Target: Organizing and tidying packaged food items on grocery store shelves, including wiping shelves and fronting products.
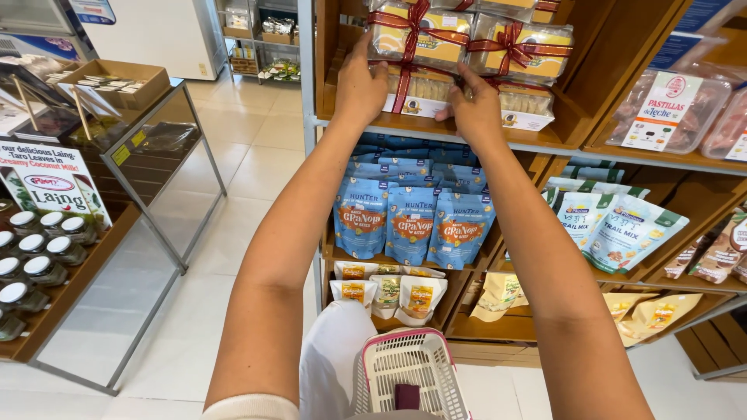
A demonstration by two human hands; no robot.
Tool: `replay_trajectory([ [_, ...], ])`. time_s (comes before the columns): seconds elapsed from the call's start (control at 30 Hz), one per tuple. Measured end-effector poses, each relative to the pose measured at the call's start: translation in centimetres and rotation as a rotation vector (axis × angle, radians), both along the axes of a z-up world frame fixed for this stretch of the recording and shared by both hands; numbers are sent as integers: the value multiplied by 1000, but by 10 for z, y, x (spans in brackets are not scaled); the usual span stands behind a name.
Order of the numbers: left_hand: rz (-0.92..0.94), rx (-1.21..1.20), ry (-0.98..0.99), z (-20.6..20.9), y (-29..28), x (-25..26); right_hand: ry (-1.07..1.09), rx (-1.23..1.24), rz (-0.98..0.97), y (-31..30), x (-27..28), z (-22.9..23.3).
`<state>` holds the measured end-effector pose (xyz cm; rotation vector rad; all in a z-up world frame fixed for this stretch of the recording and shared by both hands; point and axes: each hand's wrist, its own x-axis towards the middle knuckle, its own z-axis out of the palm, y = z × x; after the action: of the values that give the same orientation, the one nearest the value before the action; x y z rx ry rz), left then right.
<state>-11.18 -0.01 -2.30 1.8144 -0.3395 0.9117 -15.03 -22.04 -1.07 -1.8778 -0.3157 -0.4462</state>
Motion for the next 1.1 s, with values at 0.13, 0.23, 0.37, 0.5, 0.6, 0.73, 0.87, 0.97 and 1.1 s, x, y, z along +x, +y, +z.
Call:
replay_trajectory([
  [0.13,71,42,-167,3,-6,-7,-60,-46,6,-14,-5,4],
  [0.23,112,124,-311,16,-15,-30,-190,86,37,-48,-4,11],
  [0.37,19,256,-308,30,-38,-54,-489,129,-88,-129,29,15],
  [0.5,53,392,-326,46,-71,-36,-645,10,-177,-155,35,31],
  [0.6,172,365,-309,77,-80,-17,-610,-125,-236,-150,36,50],
  [0.73,247,294,-212,114,-75,-2,-593,-282,-278,-162,38,71],
  [0.87,255,301,-11,126,-74,32,-315,-325,-163,-170,41,60],
  [0.97,208,293,110,134,-75,49,-203,-272,-65,-166,38,59],
  [1.1,76,212,61,129,-75,94,-39,-55,53,-163,39,59],
])
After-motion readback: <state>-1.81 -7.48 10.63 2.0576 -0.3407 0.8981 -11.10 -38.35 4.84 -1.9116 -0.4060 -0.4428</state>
